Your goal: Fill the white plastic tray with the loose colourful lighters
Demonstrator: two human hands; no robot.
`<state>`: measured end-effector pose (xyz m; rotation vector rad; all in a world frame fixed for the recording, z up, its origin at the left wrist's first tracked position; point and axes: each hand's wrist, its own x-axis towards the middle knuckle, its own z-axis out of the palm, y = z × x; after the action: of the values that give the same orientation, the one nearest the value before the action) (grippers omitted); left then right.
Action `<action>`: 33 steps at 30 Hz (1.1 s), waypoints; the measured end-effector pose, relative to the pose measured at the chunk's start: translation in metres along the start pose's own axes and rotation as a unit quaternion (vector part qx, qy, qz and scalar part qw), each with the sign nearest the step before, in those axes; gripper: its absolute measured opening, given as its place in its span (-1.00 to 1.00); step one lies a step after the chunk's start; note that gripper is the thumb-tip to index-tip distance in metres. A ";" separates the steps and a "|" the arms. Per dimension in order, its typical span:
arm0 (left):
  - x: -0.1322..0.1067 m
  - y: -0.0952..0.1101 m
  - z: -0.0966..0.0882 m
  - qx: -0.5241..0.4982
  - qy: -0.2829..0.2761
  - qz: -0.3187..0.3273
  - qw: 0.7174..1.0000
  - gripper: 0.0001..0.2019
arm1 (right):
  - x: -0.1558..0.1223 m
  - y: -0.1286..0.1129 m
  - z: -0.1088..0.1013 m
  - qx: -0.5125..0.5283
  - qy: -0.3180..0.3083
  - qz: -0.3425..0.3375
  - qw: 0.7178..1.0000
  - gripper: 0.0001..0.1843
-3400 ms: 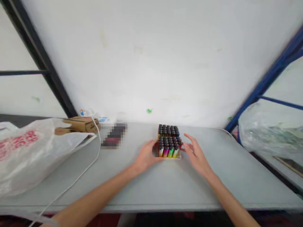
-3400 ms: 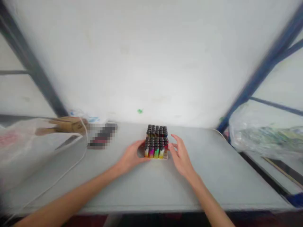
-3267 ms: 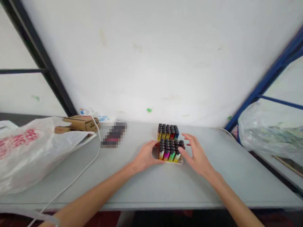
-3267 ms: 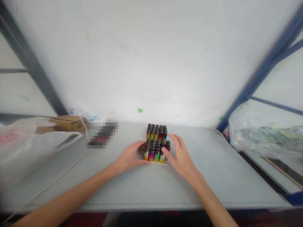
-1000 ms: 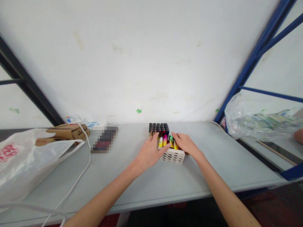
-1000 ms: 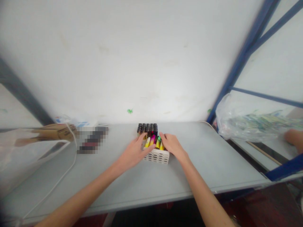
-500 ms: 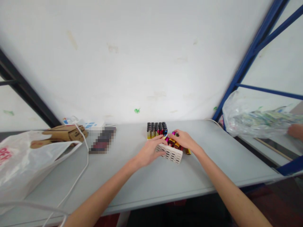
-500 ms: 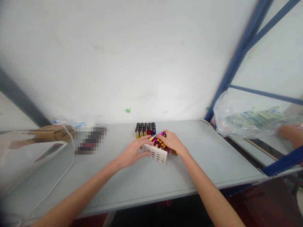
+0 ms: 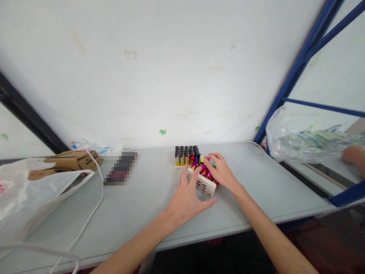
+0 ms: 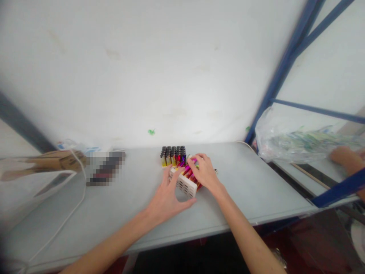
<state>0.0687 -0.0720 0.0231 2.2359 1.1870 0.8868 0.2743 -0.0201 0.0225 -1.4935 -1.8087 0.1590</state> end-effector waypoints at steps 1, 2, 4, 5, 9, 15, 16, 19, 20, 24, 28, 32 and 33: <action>0.000 0.004 0.007 0.002 0.011 -0.018 1.000 0.09 | -0.003 -0.006 0.000 0.024 -0.022 -0.040 0.999 -0.60; 0.002 0.007 0.011 0.003 0.018 -0.032 0.999 0.12 | -0.005 -0.010 0.000 0.049 -0.053 -0.078 0.994 -0.62; 0.009 0.011 0.016 0.005 0.020 -0.050 0.999 0.08 | -0.009 -0.016 -0.001 0.088 -0.119 -0.138 0.979 -0.64; 0.011 0.012 0.017 0.006 0.023 -0.056 0.998 0.07 | -0.011 -0.017 -0.002 0.095 -0.139 -0.156 0.973 -0.63; 0.012 0.013 0.011 -0.010 0.033 -0.053 0.998 -0.03 | -0.014 -0.009 -0.006 0.073 -0.150 -0.165 0.972 -0.61; -0.003 0.002 0.000 -0.043 0.026 -0.001 0.999 -0.14 | -0.014 0.008 -0.008 0.032 -0.089 -0.141 0.985 -0.62; -0.003 0.000 -0.002 -0.046 0.022 0.010 0.999 -0.14 | -0.014 0.006 -0.008 0.029 -0.069 -0.140 0.987 -0.63; 0.004 -0.001 -0.007 -0.049 0.019 0.046 0.998 -0.12 | -0.014 -0.009 -0.006 0.046 -0.056 -0.161 0.984 -0.63; 0.008 -0.001 -0.008 -0.050 0.017 0.054 0.997 -0.12 | -0.014 -0.015 -0.005 0.056 -0.074 -0.172 0.981 -0.62; 0.018 0.000 -0.008 -0.061 0.021 0.063 0.996 -0.13 | -0.016 -0.028 0.000 0.043 -0.127 -0.194 0.972 -0.60; 0.010 -0.004 -0.011 -0.059 0.022 0.069 0.996 -0.11 | -0.019 -0.017 -0.003 -0.026 -0.143 -0.200 0.969 -0.61; -0.004 -0.010 -0.017 -0.028 0.019 0.060 0.998 -0.09 | -0.019 -0.006 -0.011 -0.069 -0.132 -0.180 0.972 -0.64; -0.006 -0.011 -0.018 -0.020 0.020 0.054 0.998 -0.11 | -0.018 -0.007 -0.013 -0.073 -0.122 -0.178 0.974 -0.64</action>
<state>0.0472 -0.0699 0.0259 2.2764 1.0648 0.9927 0.2771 -0.0429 0.0261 -1.2611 -2.2990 0.0328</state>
